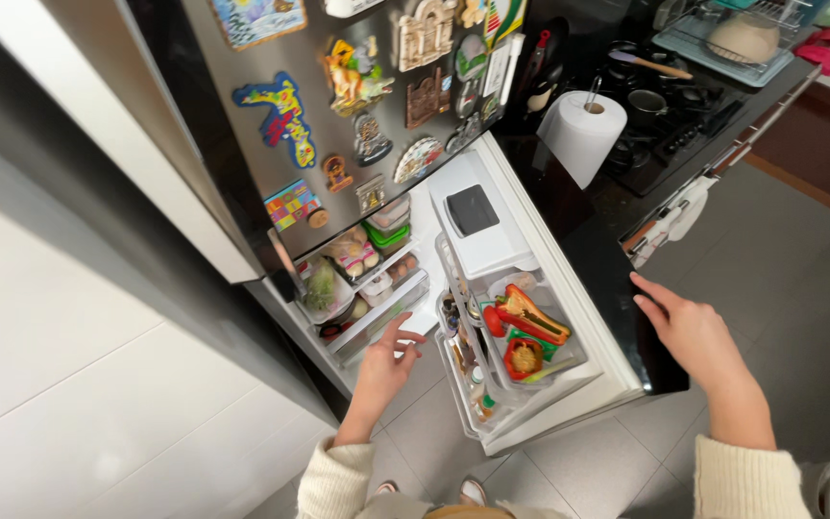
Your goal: The person puts food containers and beverage cans into the refrigerator one by one after selecting them from a kitchen counter.
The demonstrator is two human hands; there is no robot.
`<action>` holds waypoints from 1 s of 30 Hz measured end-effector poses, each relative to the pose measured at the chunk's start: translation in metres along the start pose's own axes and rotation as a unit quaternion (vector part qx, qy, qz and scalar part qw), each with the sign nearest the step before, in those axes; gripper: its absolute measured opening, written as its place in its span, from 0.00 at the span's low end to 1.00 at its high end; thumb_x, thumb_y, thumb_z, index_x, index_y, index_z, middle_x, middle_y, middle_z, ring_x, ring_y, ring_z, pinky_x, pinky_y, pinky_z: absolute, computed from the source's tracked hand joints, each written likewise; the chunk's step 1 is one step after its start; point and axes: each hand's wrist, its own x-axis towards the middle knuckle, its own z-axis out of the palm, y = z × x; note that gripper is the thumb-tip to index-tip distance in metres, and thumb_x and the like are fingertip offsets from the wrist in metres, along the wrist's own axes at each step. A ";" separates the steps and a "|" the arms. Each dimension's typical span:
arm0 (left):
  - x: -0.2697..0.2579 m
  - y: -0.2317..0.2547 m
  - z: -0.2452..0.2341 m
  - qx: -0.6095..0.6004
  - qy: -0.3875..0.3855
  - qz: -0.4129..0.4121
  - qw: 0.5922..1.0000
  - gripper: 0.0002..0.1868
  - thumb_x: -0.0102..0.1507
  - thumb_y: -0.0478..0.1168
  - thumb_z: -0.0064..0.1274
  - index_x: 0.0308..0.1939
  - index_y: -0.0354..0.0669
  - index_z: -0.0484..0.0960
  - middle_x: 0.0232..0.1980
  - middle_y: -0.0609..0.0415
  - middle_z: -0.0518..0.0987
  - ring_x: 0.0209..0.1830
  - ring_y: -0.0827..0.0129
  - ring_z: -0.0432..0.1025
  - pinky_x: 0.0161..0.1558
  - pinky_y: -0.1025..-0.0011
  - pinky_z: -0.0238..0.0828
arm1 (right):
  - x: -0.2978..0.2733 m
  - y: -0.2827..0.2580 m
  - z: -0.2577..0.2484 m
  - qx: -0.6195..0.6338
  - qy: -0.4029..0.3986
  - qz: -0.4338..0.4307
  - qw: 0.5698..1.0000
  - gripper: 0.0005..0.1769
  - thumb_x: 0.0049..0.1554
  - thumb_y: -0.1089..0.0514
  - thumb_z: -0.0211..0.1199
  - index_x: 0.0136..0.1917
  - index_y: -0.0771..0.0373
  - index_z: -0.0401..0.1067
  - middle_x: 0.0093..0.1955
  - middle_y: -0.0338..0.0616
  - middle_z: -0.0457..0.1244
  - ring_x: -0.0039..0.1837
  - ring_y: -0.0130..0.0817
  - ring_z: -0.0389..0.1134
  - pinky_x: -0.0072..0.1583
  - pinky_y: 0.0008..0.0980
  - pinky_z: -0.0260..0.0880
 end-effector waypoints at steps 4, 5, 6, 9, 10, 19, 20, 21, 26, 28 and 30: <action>-0.005 -0.003 -0.015 0.012 0.025 0.021 0.999 0.27 0.65 0.34 0.47 0.70 0.45 0.67 0.47 0.63 0.87 0.38 0.72 0.85 0.39 0.77 0.79 | -0.011 -0.010 0.024 -0.089 0.062 -0.114 0.988 0.28 0.64 0.40 0.50 0.77 0.29 0.61 0.27 0.47 0.61 0.33 0.51 0.62 0.40 0.48 0.67; -0.004 -0.004 -0.022 0.004 0.032 0.017 0.999 0.26 0.66 0.35 0.47 0.69 0.46 0.68 0.47 0.63 0.87 0.38 0.72 0.84 0.39 0.77 0.77 | -0.015 -0.019 0.026 -0.062 0.052 -0.141 0.987 0.29 0.62 0.41 0.53 0.77 0.31 0.61 0.20 0.42 0.51 0.26 0.43 0.51 0.34 0.44 0.61; -0.008 -0.007 -0.024 0.006 0.040 0.015 0.999 0.26 0.66 0.35 0.47 0.69 0.46 0.68 0.47 0.63 0.87 0.38 0.72 0.84 0.39 0.77 0.77 | -0.022 -0.028 0.025 -0.061 0.052 -0.149 0.986 0.29 0.62 0.41 0.53 0.77 0.31 0.61 0.20 0.42 0.51 0.26 0.43 0.51 0.34 0.44 0.61; -0.013 -0.015 -0.035 -0.008 0.051 0.026 0.998 0.29 0.65 0.33 0.47 0.71 0.41 0.66 0.47 0.61 0.87 0.37 0.71 0.84 0.36 0.77 0.78 | -0.040 -0.063 0.026 0.084 -0.068 -0.140 0.984 0.35 0.60 0.42 0.54 0.80 0.26 0.55 0.24 0.41 0.45 0.28 0.33 0.49 0.38 0.30 0.57; -0.015 -0.021 -0.039 -0.004 0.060 0.029 0.998 0.28 0.65 0.33 0.48 0.70 0.42 0.67 0.47 0.62 0.87 0.36 0.71 0.84 0.37 0.77 0.79 | -0.047 -0.077 0.030 0.130 -0.104 -0.112 0.980 0.37 0.59 0.41 0.54 0.81 0.24 0.54 0.25 0.40 0.50 0.29 0.32 0.52 0.40 0.31 0.57; -0.036 -0.065 -0.077 0.044 0.202 0.045 0.977 0.25 0.61 0.30 0.49 0.63 0.45 0.74 0.55 0.58 0.81 0.39 0.71 0.80 0.46 0.71 0.76 | -0.073 -0.178 0.117 0.179 -0.156 -0.147 0.960 0.60 0.47 0.35 0.65 0.84 0.31 0.36 0.66 0.36 0.68 0.27 0.28 0.56 0.41 0.30 0.65; -0.037 -0.072 -0.081 0.046 0.230 0.044 0.971 0.25 0.60 0.29 0.49 0.62 0.46 0.75 0.54 0.56 0.81 0.39 0.68 0.80 0.47 0.70 0.76 | -0.072 -0.187 0.132 0.183 -0.150 -0.178 0.955 0.56 0.49 0.36 0.67 0.83 0.32 0.43 0.64 0.34 0.68 0.27 0.27 0.55 0.42 0.28 0.64; -0.040 -0.075 -0.087 0.046 0.235 0.042 0.970 0.25 0.60 0.29 0.49 0.62 0.46 0.75 0.54 0.56 0.81 0.39 0.68 0.80 0.47 0.70 0.76 | -0.067 -0.200 0.153 0.182 -0.152 -0.182 0.954 0.56 0.49 0.36 0.67 0.83 0.32 0.43 0.64 0.34 0.68 0.27 0.27 0.55 0.42 0.28 0.64; -0.053 -0.095 -0.109 0.032 0.248 -0.006 0.968 0.26 0.61 0.26 0.50 0.64 0.38 0.74 0.53 0.46 0.81 0.43 0.58 0.82 0.41 0.62 0.85 | -0.054 -0.268 0.227 0.330 -0.056 -0.337 0.880 0.29 0.56 0.46 0.71 0.66 0.56 0.64 0.55 0.45 0.73 0.64 0.41 0.71 0.65 0.46 0.71; -0.063 -0.085 -0.119 0.033 0.247 -0.015 0.968 0.25 0.61 0.26 0.49 0.64 0.38 0.74 0.53 0.46 0.81 0.43 0.59 0.82 0.40 0.65 0.85 | -0.052 -0.301 0.228 0.330 -0.039 -0.353 0.875 0.28 0.57 0.46 0.70 0.64 0.57 0.64 0.55 0.46 0.73 0.64 0.41 0.71 0.64 0.46 0.72; -0.069 -0.081 -0.125 0.031 0.244 -0.022 0.969 0.24 0.62 0.26 0.48 0.64 0.37 0.74 0.53 0.46 0.81 0.44 0.60 0.82 0.39 0.67 0.84 | -0.047 -0.328 0.229 0.328 -0.021 -0.367 0.870 0.26 0.58 0.46 0.69 0.63 0.58 0.63 0.55 0.47 0.73 0.63 0.41 0.72 0.64 0.45 0.72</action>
